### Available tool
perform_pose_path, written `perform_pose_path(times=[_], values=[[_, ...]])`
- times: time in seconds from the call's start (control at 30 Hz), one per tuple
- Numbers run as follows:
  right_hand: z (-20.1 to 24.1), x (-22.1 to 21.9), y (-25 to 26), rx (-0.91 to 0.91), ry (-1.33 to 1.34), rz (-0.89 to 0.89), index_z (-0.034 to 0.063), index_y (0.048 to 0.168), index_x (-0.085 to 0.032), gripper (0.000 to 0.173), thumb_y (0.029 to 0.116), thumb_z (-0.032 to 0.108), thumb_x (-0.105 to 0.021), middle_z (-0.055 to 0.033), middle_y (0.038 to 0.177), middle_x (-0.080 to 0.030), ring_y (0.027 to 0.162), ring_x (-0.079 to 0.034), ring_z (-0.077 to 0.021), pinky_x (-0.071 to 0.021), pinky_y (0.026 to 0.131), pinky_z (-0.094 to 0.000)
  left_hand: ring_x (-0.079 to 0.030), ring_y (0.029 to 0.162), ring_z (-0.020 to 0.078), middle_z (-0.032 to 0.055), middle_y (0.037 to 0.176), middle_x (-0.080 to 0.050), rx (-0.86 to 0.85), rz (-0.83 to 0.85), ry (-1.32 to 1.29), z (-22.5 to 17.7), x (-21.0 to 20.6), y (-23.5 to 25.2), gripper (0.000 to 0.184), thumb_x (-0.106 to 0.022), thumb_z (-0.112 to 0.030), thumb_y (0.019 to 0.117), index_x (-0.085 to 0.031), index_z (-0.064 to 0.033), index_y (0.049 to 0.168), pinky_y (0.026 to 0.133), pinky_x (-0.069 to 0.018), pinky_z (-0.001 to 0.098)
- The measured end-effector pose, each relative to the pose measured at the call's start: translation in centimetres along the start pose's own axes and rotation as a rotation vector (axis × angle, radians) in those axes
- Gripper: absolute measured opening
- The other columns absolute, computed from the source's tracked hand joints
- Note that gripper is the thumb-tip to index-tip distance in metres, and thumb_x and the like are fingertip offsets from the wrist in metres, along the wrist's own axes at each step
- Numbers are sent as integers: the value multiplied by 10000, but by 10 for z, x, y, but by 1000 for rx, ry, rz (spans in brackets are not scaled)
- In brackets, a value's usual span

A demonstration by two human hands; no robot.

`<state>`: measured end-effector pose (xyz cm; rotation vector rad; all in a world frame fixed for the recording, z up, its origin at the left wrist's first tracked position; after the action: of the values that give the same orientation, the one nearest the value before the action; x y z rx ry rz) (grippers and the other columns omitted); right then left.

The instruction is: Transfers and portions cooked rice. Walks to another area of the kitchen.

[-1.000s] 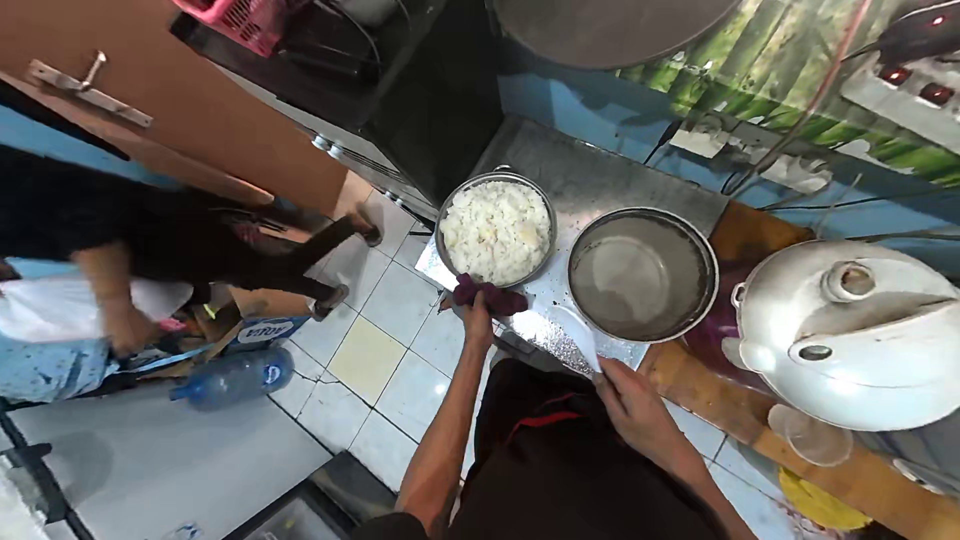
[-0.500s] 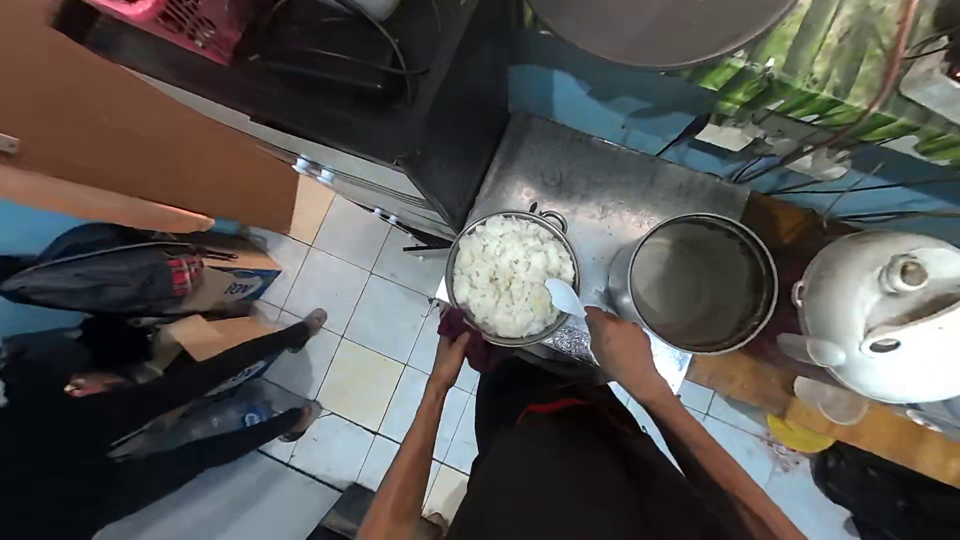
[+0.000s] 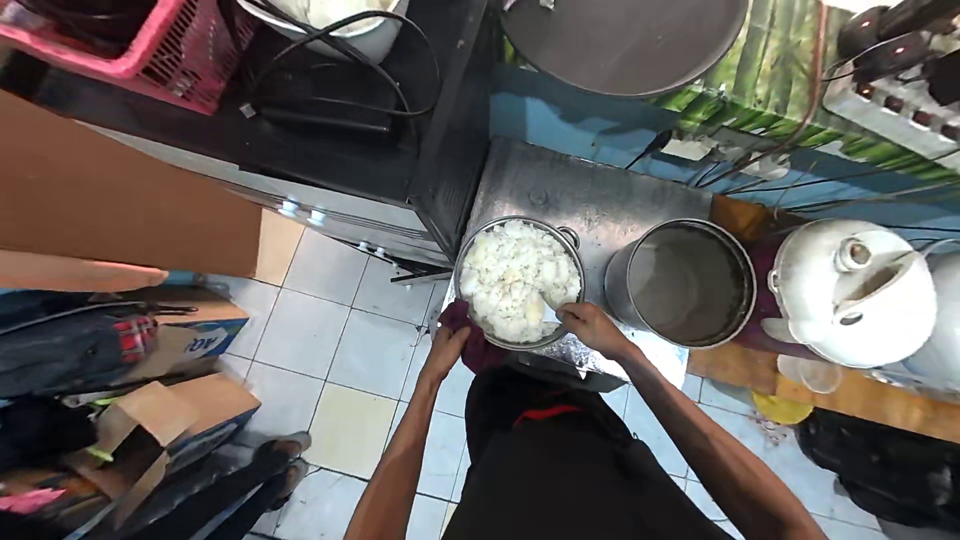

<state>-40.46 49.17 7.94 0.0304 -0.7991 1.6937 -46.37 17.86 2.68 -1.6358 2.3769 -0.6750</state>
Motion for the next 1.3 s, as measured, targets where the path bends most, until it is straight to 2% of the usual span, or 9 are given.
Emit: perform_pose_path(times=[0.17,0.33,0.43,0.57,1.0,1.1,1.17,1.23,1.3], values=[[14,0,2,17,11,-74,66,1016,-711,343,1063,296,-461,-59,782,-627,732,-603,-157,-521,736,-393,-685,1023,161,79,1106,-717,66,9,163,4,-9,8,431,-607,-369,970,-633,-74,1284,926,-565,443],[5,10,-12,25,123,-124,68,1092,-715,335,1066,299,-474,-45,801,-637,712,-598,-125,-528,696,-351,-698,931,151,81,1060,-715,52,0,93,-3,-12,6,390,-595,-310,988,-621,-40,1268,830,-596,394],[-4,9,-24,56,219,-161,77,1067,-707,324,1070,304,-475,-6,719,-567,609,-518,-100,-468,585,-311,-698,997,163,97,1109,-714,21,-2,15,-4,-13,6,390,-601,-256,987,-596,-21,1298,890,-593,401],[-8,7,-37,106,408,-212,81,1028,-690,301,1084,283,-474,22,643,-482,521,-437,-92,-395,483,-280,-703,940,158,80,1054,-722,62,-34,31,9,-13,7,384,-619,-297,971,-628,-37,1252,838,-599,403],[5,64,-84,126,701,-374,61,1071,-680,269,1090,241,-481,33,653,-497,488,-403,-66,-367,446,-240,-692,968,178,119,1075,-705,39,-109,-184,28,-18,4,363,-573,-194,989,-578,12,1288,872,-592,397],[0,118,-131,95,538,-569,57,1082,-701,270,1083,234,-496,15,691,-563,525,-468,-71,-424,478,-254,-692,958,168,110,1072,-699,10,-76,-237,23,-22,4,346,-537,-144,1007,-540,23,1309,866,-597,382],[-4,153,-158,-19,195,-698,74,1143,-714,297,1078,261,-492,-39,793,-659,671,-615,-122,-552,641,-330,-687,950,165,102,1056,-696,1,-66,-261,23,-22,2,325,-522,-136,1008,-540,18,1293,868,-593,380],[-4,174,-160,-211,-213,-717,90,1237,-675,334,1082,276,-446,-130,937,-720,861,-701,-257,-570,812,-492,-687,934,167,100,1036,-695,4,-72,-279,23,-21,2,312,-505,-143,1015,-545,17,1279,855,-594,384],[-14,177,-137,-406,-463,-654,33,1311,-609,332,1059,200,-472,-252,1077,-705,1001,-693,-448,-536,868,-654,-686,933,167,100,1037,-694,7,-90,-284,22,-20,1,318,-490,-155,1020,-540,16,1284,850,-593,387]])
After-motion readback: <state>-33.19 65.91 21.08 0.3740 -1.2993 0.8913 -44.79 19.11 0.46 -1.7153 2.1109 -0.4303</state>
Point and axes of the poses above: each hand's wrist, its own y-axis towards the middle knuckle, its own x-axis out of the back of the hand, z = x × y, the point moved 8 cm from there along y, towards the middle knuckle
